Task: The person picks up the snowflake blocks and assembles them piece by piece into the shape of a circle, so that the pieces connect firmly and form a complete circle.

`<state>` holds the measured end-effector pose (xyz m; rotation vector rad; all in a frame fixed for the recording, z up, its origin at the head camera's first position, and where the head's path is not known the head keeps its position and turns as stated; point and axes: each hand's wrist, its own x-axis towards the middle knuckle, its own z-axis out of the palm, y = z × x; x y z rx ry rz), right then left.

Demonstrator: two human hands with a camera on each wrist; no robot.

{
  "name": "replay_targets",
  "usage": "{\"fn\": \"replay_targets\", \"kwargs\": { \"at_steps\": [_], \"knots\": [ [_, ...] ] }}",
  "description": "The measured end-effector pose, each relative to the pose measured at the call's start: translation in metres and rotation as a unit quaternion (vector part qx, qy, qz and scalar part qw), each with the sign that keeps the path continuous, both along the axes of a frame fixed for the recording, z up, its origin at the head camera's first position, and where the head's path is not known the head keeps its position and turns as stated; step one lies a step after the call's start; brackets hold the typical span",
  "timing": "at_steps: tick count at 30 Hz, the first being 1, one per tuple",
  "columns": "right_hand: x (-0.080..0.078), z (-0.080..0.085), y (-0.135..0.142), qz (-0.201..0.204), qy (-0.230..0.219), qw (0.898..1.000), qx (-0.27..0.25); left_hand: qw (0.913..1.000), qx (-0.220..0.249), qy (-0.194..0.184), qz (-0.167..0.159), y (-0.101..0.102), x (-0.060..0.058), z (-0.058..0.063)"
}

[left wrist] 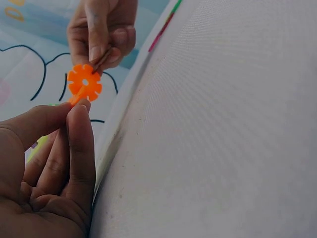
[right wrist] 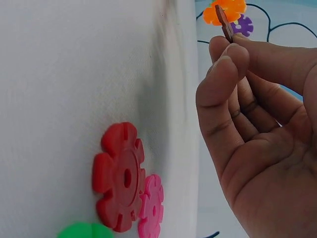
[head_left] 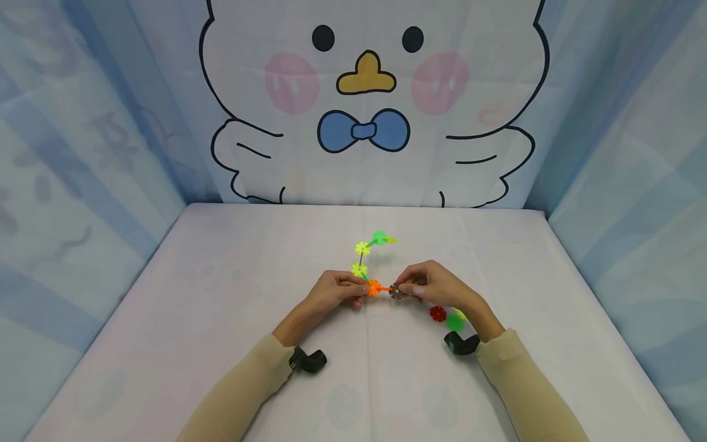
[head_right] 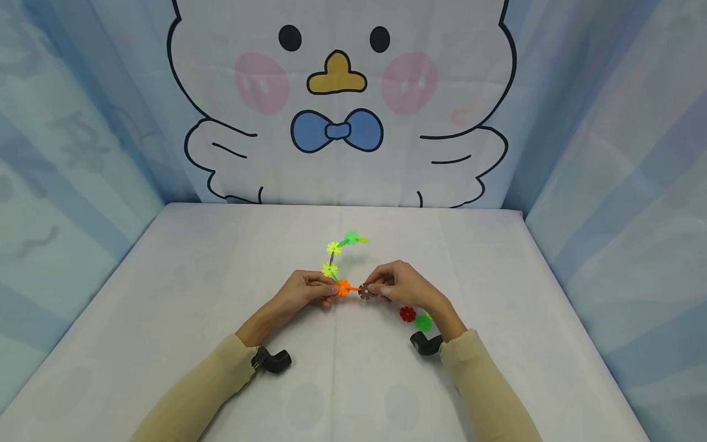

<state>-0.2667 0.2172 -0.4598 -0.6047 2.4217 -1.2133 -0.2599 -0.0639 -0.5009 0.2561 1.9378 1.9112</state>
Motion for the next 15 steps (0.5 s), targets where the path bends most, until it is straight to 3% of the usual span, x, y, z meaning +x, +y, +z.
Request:
{"fn": "replay_targets", "kwargs": {
  "at_steps": [15],
  "knots": [
    [-0.0004,-0.0026,-0.0029,0.004,-0.011,1.000,-0.017,1.0000,-0.005,0.002,0.008,0.0000,-0.0010,-0.0031]
  ]
}}
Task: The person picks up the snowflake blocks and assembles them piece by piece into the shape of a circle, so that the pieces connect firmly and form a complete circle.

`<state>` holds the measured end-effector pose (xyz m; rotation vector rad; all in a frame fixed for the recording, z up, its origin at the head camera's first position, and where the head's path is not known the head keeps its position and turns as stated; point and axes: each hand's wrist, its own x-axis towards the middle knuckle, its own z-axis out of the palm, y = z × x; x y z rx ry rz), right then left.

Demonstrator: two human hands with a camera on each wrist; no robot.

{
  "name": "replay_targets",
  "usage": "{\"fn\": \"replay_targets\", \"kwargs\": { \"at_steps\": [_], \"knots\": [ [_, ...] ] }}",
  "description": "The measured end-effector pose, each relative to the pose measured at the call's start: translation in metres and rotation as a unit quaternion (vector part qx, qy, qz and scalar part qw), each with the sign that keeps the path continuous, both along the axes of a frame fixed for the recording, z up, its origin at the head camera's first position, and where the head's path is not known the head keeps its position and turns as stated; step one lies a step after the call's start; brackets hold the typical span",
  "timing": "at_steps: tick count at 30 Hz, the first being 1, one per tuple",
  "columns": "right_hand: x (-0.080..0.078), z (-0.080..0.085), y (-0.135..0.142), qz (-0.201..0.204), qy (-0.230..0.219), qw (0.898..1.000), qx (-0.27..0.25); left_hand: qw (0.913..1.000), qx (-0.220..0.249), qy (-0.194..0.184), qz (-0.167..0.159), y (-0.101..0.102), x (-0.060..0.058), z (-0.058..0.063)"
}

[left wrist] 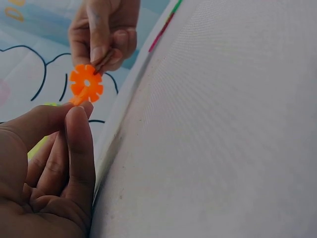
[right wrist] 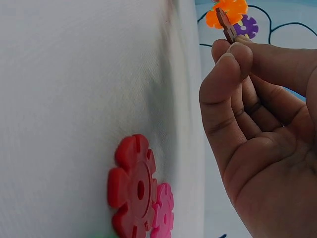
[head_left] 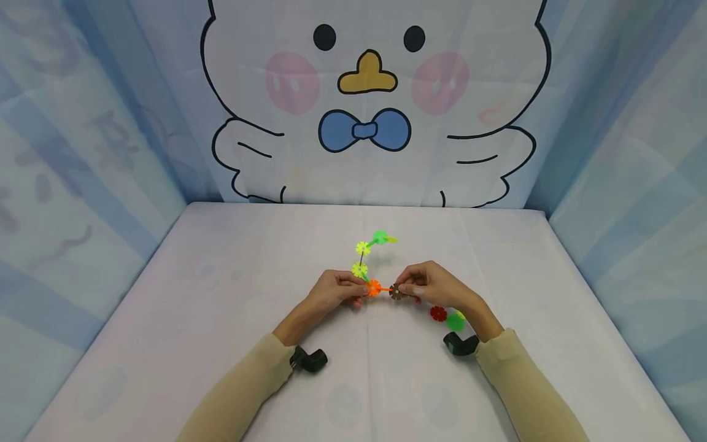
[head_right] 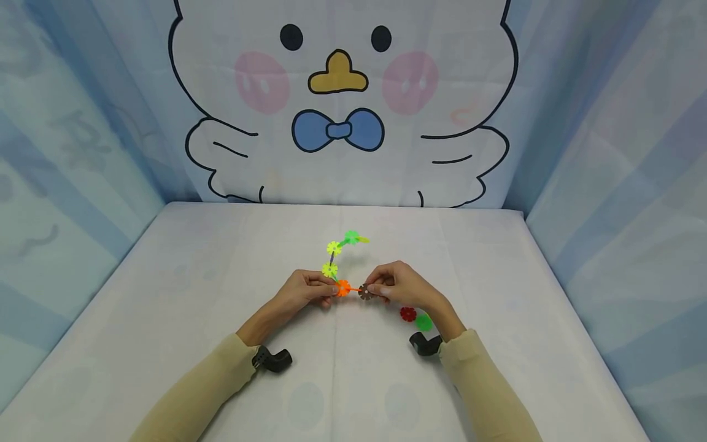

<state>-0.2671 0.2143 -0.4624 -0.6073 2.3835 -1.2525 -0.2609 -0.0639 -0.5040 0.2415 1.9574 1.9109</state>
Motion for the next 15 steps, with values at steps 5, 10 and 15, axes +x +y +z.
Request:
{"fn": "replay_targets", "kwargs": {
  "at_steps": [5,10,15],
  "knots": [
    [0.0002,-0.0009,0.0000,0.004,-0.002,1.000,-0.002,0.9999,-0.008,0.006,-0.004,-0.0002,0.0002,0.0005],
    [0.0005,-0.0011,-0.0003,0.011,-0.001,1.000,-0.004,0.9998,-0.015,0.009,-0.003,-0.0005,0.0006,0.0002],
    [-0.0002,-0.0021,0.0001,0.014,0.006,1.000,-0.005,0.9998,-0.016,0.013,-0.005,-0.0005,0.0004,0.0000]
  ]
}}
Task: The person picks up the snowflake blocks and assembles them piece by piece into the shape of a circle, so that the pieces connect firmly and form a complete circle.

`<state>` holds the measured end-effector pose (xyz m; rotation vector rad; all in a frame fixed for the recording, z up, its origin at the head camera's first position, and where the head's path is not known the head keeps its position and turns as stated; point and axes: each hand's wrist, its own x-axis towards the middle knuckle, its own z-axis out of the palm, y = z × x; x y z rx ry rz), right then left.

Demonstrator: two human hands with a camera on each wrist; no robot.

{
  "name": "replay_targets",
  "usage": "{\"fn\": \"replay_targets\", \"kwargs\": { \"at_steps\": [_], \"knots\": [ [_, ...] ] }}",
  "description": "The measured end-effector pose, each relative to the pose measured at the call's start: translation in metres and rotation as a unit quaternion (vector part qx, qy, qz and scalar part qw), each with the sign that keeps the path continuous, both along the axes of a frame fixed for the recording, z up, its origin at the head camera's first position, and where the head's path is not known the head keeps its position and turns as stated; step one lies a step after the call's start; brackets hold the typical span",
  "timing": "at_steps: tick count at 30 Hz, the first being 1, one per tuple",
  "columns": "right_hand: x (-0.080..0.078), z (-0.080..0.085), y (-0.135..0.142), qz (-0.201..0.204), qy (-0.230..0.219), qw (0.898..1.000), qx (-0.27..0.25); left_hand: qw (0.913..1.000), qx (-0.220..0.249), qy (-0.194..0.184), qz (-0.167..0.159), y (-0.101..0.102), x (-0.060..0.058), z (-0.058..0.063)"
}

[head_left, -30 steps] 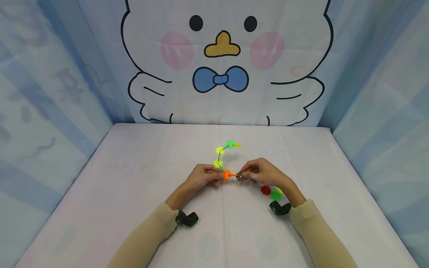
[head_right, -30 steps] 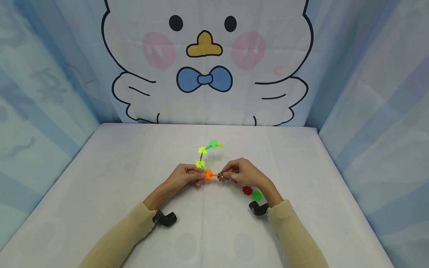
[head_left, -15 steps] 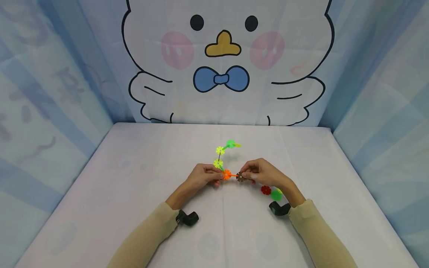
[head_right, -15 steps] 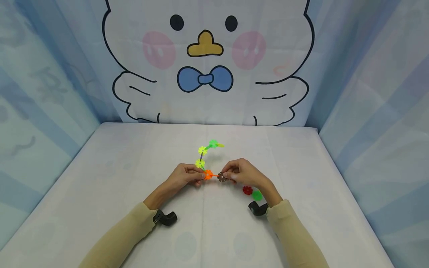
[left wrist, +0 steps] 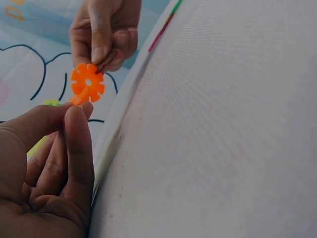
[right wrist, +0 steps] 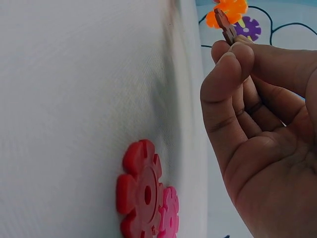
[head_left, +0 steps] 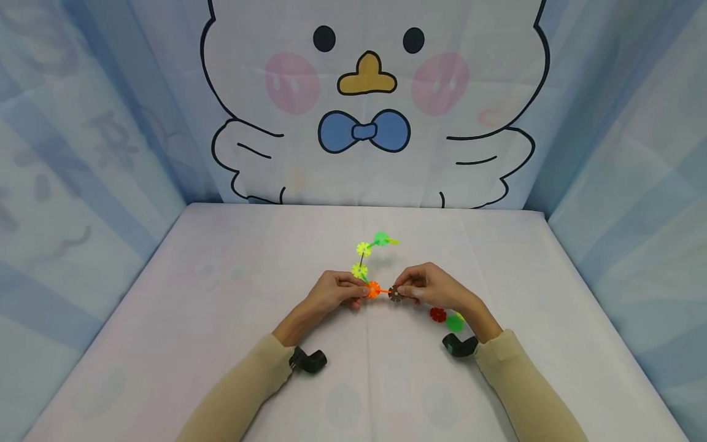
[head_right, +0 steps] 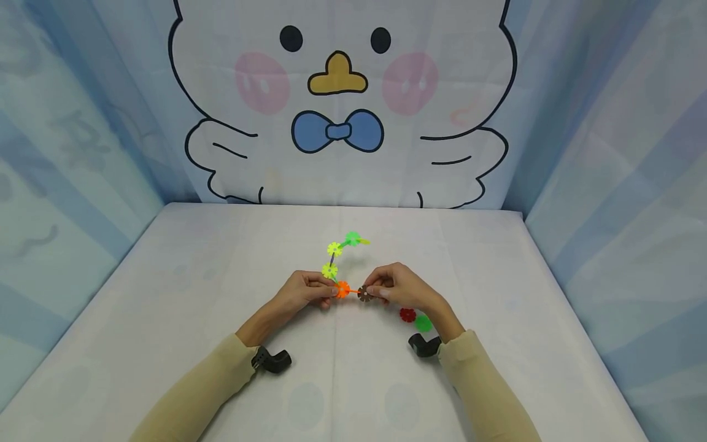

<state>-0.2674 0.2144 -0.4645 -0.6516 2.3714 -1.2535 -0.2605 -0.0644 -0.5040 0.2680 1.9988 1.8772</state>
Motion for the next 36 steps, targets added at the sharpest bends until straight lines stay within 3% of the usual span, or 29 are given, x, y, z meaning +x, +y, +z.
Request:
{"fn": "replay_targets", "kwargs": {
  "at_steps": [16,36],
  "knots": [
    [-0.0002,-0.0020,-0.0006,0.004,-0.005,1.000,-0.017,0.9997,-0.009,0.022,-0.010,-0.0020,0.0011,0.0007],
    [0.0003,-0.0054,-0.0027,0.004,0.003,1.000,-0.017,0.9998,-0.012,0.018,-0.003,-0.0009,0.0006,0.0010]
  ]
}}
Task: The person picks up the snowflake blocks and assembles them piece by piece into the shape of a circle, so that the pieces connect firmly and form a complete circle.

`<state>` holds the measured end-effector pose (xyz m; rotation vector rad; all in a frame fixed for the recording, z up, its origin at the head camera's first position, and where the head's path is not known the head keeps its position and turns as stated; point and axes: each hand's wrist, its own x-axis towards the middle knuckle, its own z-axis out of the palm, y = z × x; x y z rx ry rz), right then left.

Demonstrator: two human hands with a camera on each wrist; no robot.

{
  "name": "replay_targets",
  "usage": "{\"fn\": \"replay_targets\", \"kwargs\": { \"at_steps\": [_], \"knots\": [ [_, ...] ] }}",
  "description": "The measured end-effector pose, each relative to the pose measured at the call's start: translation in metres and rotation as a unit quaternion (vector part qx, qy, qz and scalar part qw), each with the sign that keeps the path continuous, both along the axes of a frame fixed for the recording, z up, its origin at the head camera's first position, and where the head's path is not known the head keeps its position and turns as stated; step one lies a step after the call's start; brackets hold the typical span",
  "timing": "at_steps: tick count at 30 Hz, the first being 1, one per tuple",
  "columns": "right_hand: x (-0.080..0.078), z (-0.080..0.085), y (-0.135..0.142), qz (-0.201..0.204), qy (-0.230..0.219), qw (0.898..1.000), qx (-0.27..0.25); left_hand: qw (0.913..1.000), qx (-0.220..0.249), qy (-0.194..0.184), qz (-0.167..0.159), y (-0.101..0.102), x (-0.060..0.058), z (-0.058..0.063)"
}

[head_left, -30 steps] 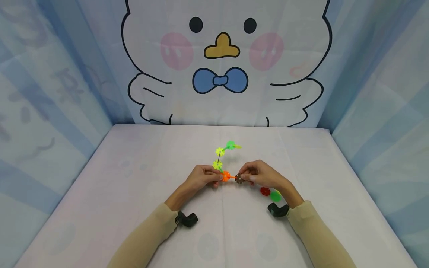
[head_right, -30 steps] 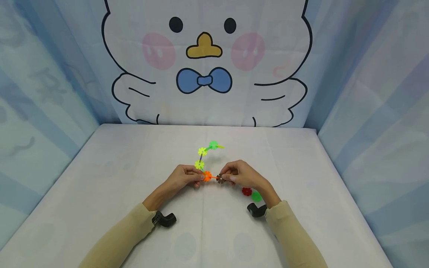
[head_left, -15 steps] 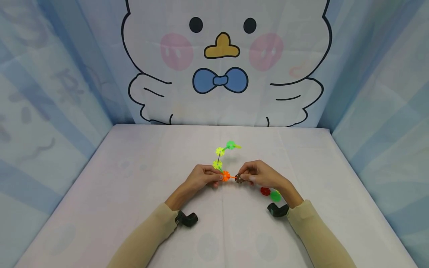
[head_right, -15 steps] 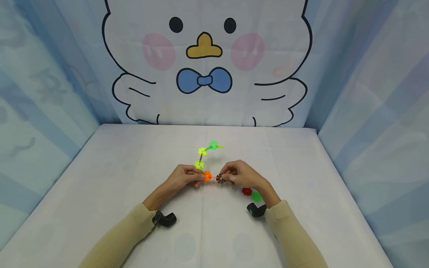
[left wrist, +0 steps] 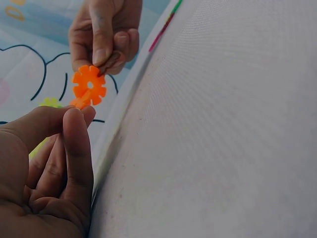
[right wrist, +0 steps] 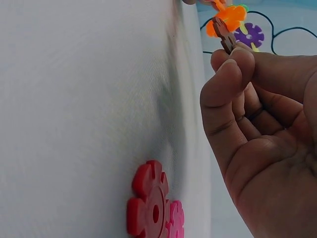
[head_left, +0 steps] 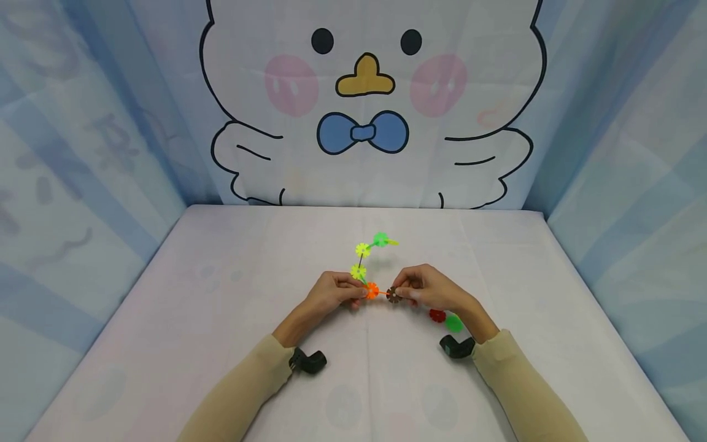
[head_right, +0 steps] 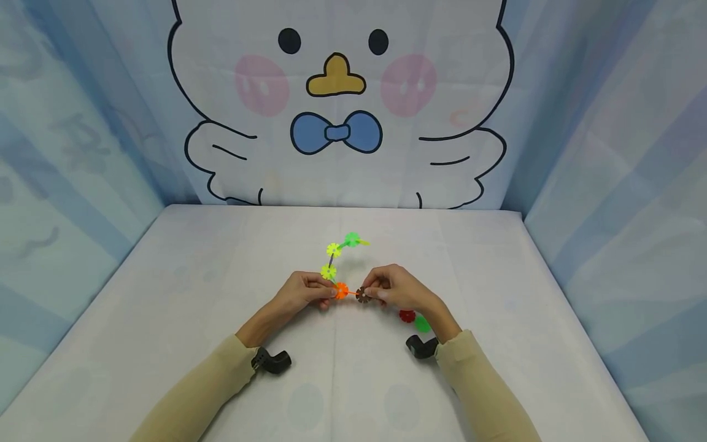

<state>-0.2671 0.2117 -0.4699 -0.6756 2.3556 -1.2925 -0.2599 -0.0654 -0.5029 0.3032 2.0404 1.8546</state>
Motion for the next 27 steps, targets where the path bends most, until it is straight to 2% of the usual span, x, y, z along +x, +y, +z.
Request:
{"fn": "replay_targets", "kwargs": {
  "at_steps": [8,15,21,27],
  "knots": [
    [0.004,0.003,-0.006,-0.007,0.014,1.000,0.007,0.9997,0.007,-0.019,0.011,0.001,-0.001,0.000],
    [0.004,0.002,-0.007,-0.021,0.002,1.000,0.012,0.9997,0.015,-0.012,0.014,0.001,0.001,0.000],
    [0.004,0.003,-0.008,-0.040,-0.004,0.999,0.002,0.9982,0.051,-0.025,0.023,0.003,0.000,0.001],
    [0.007,0.004,-0.016,-0.069,-0.006,0.997,-0.018,0.9967,0.074,-0.032,0.010,0.004,0.001,0.002]
  ]
}}
